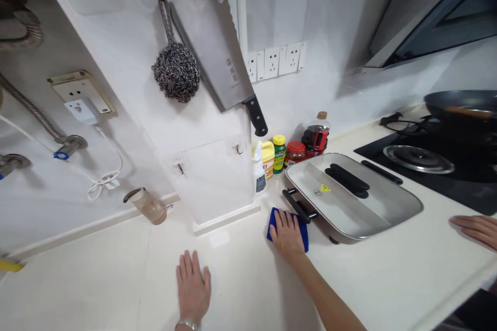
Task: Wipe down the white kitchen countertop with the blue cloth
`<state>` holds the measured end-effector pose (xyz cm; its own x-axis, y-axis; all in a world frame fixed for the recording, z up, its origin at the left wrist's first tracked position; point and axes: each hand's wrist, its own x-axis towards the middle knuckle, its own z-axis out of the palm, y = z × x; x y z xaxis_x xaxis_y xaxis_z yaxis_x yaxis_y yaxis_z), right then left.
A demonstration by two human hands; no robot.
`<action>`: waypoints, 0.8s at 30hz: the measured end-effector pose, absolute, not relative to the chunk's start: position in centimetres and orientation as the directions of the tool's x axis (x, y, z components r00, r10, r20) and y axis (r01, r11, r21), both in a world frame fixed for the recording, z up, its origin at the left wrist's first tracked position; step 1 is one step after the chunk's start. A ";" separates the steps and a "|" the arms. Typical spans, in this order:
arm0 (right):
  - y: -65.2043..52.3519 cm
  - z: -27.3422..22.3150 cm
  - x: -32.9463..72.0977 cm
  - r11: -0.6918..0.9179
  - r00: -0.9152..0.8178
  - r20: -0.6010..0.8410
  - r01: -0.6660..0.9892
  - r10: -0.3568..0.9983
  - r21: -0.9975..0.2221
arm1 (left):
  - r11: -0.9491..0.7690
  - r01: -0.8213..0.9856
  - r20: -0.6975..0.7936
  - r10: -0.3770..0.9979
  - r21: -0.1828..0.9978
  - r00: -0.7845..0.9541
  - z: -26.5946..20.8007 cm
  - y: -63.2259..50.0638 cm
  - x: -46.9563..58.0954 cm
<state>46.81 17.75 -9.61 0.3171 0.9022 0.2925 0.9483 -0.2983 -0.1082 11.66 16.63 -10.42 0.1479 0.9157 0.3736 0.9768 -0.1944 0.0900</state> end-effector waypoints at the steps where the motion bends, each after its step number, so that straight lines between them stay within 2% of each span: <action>1: 18.8 -9.7 47.1 -0.299 0.317 0.300 0.949 0.900 -0.104 | -0.198 0.976 0.374 0.915 0.094 0.150 -10.4 16.6 11.6; 9: 26.2 -10.3 48.7 -0.383 0.410 0.345 0.912 0.844 -0.147 | -0.213 0.971 0.361 0.919 0.112 0.160 -9.9 16.3 11.6; 16: 29.5 -10.6 50.9 -0.357 0.382 0.353 0.924 0.854 -0.137 | -0.203 0.975 0.381 0.912 0.092 0.154 -10.0 16.4 11.6; 24: 30.0 -10.4 50.5 -0.398 0.424 0.315 0.906 0.849 -0.147 | -0.206 0.973 0.386 0.910 0.104 0.151 -10.7 16.3 11.4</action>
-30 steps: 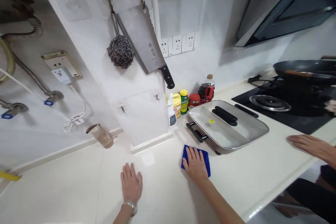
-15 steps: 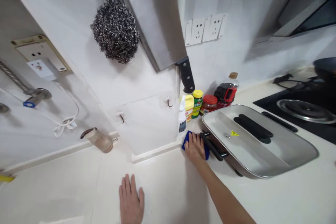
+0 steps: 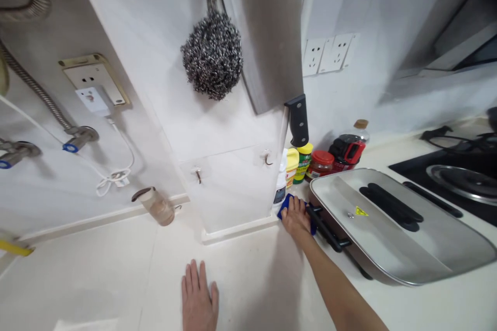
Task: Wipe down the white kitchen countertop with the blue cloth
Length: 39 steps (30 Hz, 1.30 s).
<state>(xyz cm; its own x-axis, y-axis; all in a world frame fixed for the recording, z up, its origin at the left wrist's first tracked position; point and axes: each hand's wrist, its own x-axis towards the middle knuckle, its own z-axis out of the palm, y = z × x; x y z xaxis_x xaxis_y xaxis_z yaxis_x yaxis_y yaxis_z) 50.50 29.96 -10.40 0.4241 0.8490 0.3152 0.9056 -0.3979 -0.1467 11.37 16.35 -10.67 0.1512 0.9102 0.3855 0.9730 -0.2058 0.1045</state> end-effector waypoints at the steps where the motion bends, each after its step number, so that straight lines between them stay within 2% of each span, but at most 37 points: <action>1: 29.5 -10.3 50.2 -0.399 0.426 0.307 0.905 0.851 -0.148 | -0.207 0.972 0.392 0.908 0.107 0.150 -10.7 16.4 11.3; 5: 26.5 -10.2 49.0 -0.332 0.353 0.280 0.935 0.893 -0.124 | -0.207 0.970 0.404 0.904 0.128 0.139 -10.8 16.5 11.4; 10: 21.9 -10.3 48.4 -0.116 0.130 0.241 0.991 0.962 -0.072 | -0.195 0.971 0.421 0.899 0.141 0.120 -10.7 16.7 11.7; 14: 19.5 -10.0 48.8 0.016 -0.001 0.229 0.998 0.973 -0.064 | -0.202 0.972 0.455 0.881 0.120 0.127 -10.8 16.8 11.8; 17: 19.0 -9.8 49.4 0.055 -0.035 0.240 0.996 0.970 -0.076 | -0.214 0.970 0.474 0.870 0.117 0.135 -11.0 16.8 11.7; 20: 19.1 -10.1 49.3 -0.004 0.031 0.281 0.995 0.959 -0.098 | -0.208 0.971 0.477 0.870 0.121 0.127 -11.2 16.9 11.6; 25: 19.0 -11.4 46.2 -0.383 0.388 0.419 0.918 0.821 -0.099 | -0.203 0.973 0.469 0.874 0.112 0.128 -11.1 16.9 11.5; 27: 19.1 -11.5 45.2 -0.465 0.447 0.420 0.883 0.790 -0.066 | -0.206 0.972 0.452 0.882 0.113 0.134 -10.9 16.8 11.6; 30: 19.9 -11.2 45.4 -0.444 0.421 0.380 0.896 0.824 -0.030 | -0.211 0.971 0.436 0.889 0.110 0.143 -10.5 16.8 11.7; 35: 22.2 -10.6 48.5 -0.330 0.327 0.274 0.943 0.904 -0.037 | -0.221 0.969 0.436 0.887 0.108 0.154 -10.4 16.8 11.7; 39: 24.0 -10.8 49.7 -0.303 0.304 0.246 0.952 0.920 -0.044 | -0.226 0.966 0.419 0.895 0.123 0.156 -10.8 16.7 11.5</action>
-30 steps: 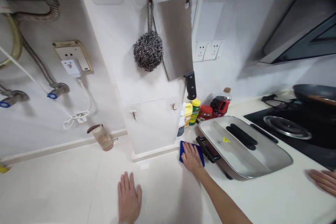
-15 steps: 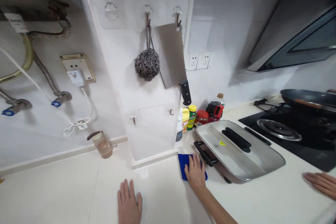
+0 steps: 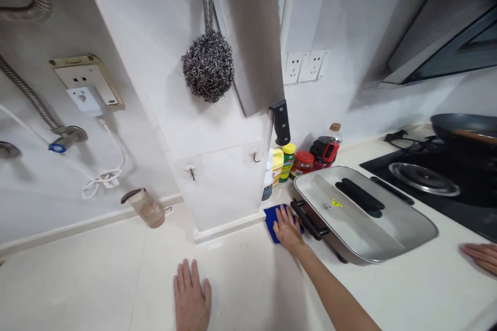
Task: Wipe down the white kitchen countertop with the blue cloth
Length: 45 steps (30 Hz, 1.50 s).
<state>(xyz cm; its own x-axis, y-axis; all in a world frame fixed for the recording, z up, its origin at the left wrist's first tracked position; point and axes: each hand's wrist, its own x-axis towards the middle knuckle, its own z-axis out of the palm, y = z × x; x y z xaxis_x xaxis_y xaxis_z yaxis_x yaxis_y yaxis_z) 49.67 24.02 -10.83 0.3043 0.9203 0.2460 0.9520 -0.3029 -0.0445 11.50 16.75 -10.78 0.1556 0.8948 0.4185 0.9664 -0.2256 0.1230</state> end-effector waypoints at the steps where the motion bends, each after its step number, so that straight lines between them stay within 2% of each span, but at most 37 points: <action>1: 24.5 -10.9 49.7 -0.307 0.309 0.241 0.951 0.920 -0.046 | -0.225 0.966 0.415 0.897 0.130 0.153 -10.8 16.7 11.5; 15: 24.9 -10.5 48.4 -0.356 0.362 0.206 0.932 0.909 -0.067 | -0.195 0.971 0.406 0.906 0.140 0.123 -10.5 16.7 11.7; 22: 16.9 -10.4 49.8 -0.234 0.230 0.198 0.972 0.953 -0.001 | -0.177 0.964 0.362 0.927 0.197 0.096 -9.5 16.6 12.1; 28: 9.9 -10.7 51.9 -0.225 0.213 0.192 0.973 0.958 0.043 | -0.160 0.960 0.318 0.945 0.230 0.081 -8.7 16.4 12.5; 35: 0.6 -12.1 56.0 -0.186 0.179 0.261 0.982 0.949 0.005 | -0.170 0.960 0.340 0.936 0.222 0.087 -8.8 16.4 12.4; 42: -7.1 -13.9 62.6 -0.300 0.291 0.250 0.954 0.923 -0.002 | -0.168 0.949 0.367 0.928 0.268 0.061 -9.2 16.3 12.5; 45: -6.8 -13.8 61.8 -0.426 0.410 0.279 0.905 0.868 -0.004 | -0.172 0.945 0.376 0.925 0.277 0.058 -9.1 16.3 12.6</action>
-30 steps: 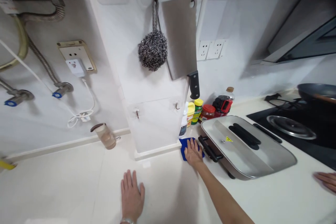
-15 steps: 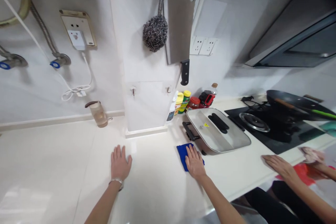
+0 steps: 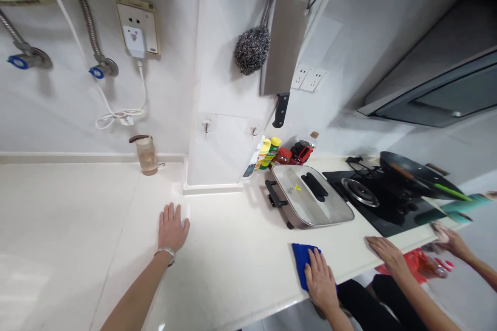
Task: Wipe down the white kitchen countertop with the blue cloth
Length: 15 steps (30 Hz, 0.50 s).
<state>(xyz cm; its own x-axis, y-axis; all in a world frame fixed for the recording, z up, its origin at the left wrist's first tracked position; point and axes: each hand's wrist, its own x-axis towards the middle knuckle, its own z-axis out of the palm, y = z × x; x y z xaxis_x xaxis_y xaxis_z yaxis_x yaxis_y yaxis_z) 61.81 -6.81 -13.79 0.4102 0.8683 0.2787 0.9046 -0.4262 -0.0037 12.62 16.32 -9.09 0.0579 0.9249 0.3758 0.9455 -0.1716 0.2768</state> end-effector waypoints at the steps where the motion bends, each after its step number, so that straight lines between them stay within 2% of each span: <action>1: -6.4 -13.6 60.9 -0.477 0.457 0.294 0.879 0.839 -0.006 | -0.171 0.945 0.374 0.926 0.278 0.057 -9.1 16.3 12.6; 4: -4.9 -12.7 56.8 -0.543 0.522 0.297 0.839 0.800 -0.011 | -0.170 0.946 0.368 0.928 0.277 0.059 -9.2 16.4 12.7; 8: -2.6 -11.1 50.1 -0.489 0.484 0.237 0.872 0.843 -0.041 | -0.182 0.943 0.391 0.918 0.278 0.062 -9.5 16.6 12.8; 12: -0.4 -9.8 42.4 -0.373 0.388 0.207 0.921 0.898 -0.111 | -0.178 0.948 0.383 0.921 0.266 0.065 -9.5 16.6 12.9; 15: 0.1 -9.1 36.8 -0.213 0.246 0.190 0.961 0.950 -0.179 | -0.177 0.953 0.374 0.925 0.245 0.075 -9.3 16.5 12.9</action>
